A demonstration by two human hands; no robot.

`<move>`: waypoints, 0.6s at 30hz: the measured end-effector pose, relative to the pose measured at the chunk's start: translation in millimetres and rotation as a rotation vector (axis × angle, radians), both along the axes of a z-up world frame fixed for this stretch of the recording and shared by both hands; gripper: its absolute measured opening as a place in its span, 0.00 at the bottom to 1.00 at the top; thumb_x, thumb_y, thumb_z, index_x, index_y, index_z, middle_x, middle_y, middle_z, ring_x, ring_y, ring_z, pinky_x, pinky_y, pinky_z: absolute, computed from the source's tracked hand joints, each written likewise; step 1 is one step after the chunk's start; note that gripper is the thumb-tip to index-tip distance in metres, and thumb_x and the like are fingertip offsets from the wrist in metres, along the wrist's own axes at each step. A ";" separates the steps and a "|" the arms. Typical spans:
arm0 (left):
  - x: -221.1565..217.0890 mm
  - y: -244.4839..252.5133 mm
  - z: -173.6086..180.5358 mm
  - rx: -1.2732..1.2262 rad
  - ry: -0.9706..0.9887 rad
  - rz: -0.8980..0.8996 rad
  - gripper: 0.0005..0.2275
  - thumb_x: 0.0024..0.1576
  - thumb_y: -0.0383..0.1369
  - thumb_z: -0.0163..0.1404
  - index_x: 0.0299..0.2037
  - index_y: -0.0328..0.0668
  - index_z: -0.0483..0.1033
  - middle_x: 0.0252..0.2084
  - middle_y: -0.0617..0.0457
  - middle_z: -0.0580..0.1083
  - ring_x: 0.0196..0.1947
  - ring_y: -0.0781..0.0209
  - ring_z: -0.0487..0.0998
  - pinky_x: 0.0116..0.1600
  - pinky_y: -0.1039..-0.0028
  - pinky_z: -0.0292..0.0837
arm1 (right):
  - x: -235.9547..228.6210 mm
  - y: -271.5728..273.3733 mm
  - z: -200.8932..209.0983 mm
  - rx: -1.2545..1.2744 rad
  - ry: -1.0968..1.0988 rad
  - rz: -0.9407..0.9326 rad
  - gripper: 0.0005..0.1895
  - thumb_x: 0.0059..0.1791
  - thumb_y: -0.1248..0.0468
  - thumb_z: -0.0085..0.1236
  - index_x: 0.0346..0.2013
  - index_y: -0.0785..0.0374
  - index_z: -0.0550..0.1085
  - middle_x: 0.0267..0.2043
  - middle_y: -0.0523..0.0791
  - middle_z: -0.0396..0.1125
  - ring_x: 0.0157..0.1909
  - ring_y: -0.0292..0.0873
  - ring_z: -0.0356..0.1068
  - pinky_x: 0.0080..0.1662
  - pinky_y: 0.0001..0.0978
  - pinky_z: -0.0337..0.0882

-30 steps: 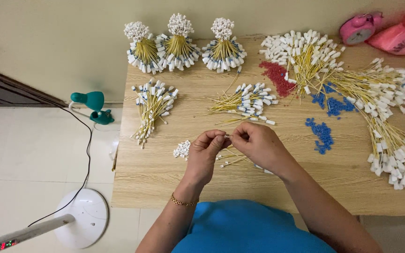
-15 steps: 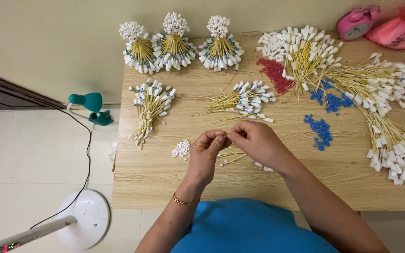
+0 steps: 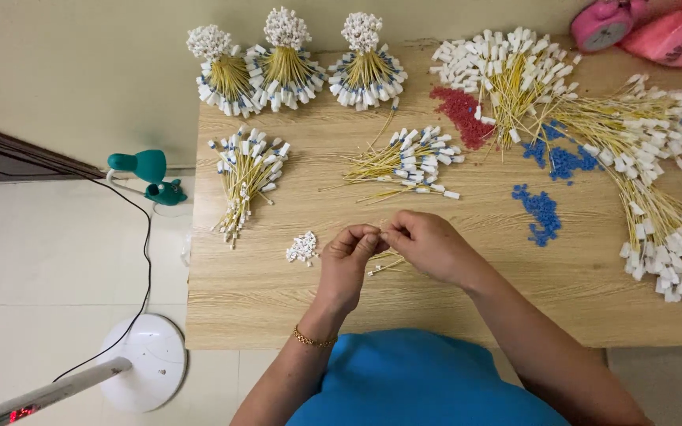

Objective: Assembling small plastic components onto thin wires at a workbench.

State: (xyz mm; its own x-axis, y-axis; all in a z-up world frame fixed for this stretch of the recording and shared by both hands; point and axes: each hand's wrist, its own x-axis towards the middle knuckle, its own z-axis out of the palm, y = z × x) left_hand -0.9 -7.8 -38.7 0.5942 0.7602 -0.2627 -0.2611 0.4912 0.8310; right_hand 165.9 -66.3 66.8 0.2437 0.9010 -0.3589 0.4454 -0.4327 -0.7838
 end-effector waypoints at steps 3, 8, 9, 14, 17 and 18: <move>0.5 -5.2 -14.4 0.019 0.080 -0.019 0.05 0.63 0.25 0.51 0.45 0.33 0.78 0.42 0.50 0.79 0.43 0.63 0.81 0.53 0.71 0.79 | 4.7 -4.4 -40.2 -0.110 -0.075 0.027 0.17 0.52 0.52 0.56 0.34 0.66 0.75 0.27 0.51 0.72 0.29 0.46 0.72 0.35 0.40 0.69; -4.7 -7.6 -63.4 0.123 0.371 -0.118 0.05 0.63 0.26 0.52 0.44 0.32 0.79 0.38 0.48 0.80 0.38 0.65 0.79 0.46 0.75 0.77 | 24.1 -12.3 -139.2 -0.054 -0.157 0.074 0.15 0.50 0.53 0.58 0.34 0.63 0.77 0.30 0.47 0.74 0.31 0.45 0.73 0.37 0.40 0.72; -5.6 -6.7 -75.1 0.158 0.481 -0.146 0.06 0.63 0.27 0.53 0.44 0.32 0.80 0.37 0.47 0.80 0.35 0.65 0.78 0.43 0.76 0.76 | 28.9 -12.1 -149.4 -0.044 -0.183 0.048 0.14 0.49 0.54 0.58 0.35 0.62 0.77 0.30 0.46 0.73 0.31 0.45 0.74 0.38 0.41 0.72; -24.0 -2.1 -72.8 0.437 0.725 -0.097 0.07 0.59 0.29 0.55 0.44 0.36 0.82 0.37 0.47 0.79 0.33 0.63 0.79 0.38 0.74 0.76 | 78.4 3.0 -162.0 -0.225 -0.530 -0.187 0.11 0.52 0.56 0.56 0.42 0.58 0.78 0.44 0.47 0.70 0.45 0.49 0.71 0.44 0.41 0.74; -21.7 2.6 -61.7 0.527 0.779 -0.073 0.08 0.58 0.30 0.56 0.45 0.36 0.81 0.38 0.46 0.77 0.32 0.61 0.80 0.37 0.72 0.76 | 98.6 1.3 -167.5 -0.154 -0.715 -0.226 0.14 0.46 0.58 0.61 0.46 0.56 0.78 0.53 0.48 0.66 0.55 0.51 0.64 0.49 0.45 0.71; -21.0 3.0 -57.1 0.510 0.791 -0.074 0.08 0.58 0.30 0.56 0.45 0.36 0.81 0.39 0.45 0.77 0.32 0.60 0.80 0.37 0.71 0.76 | 101.3 0.2 -165.6 -0.211 -0.724 -0.214 0.16 0.46 0.57 0.62 0.48 0.55 0.78 0.55 0.48 0.64 0.58 0.52 0.62 0.53 0.47 0.68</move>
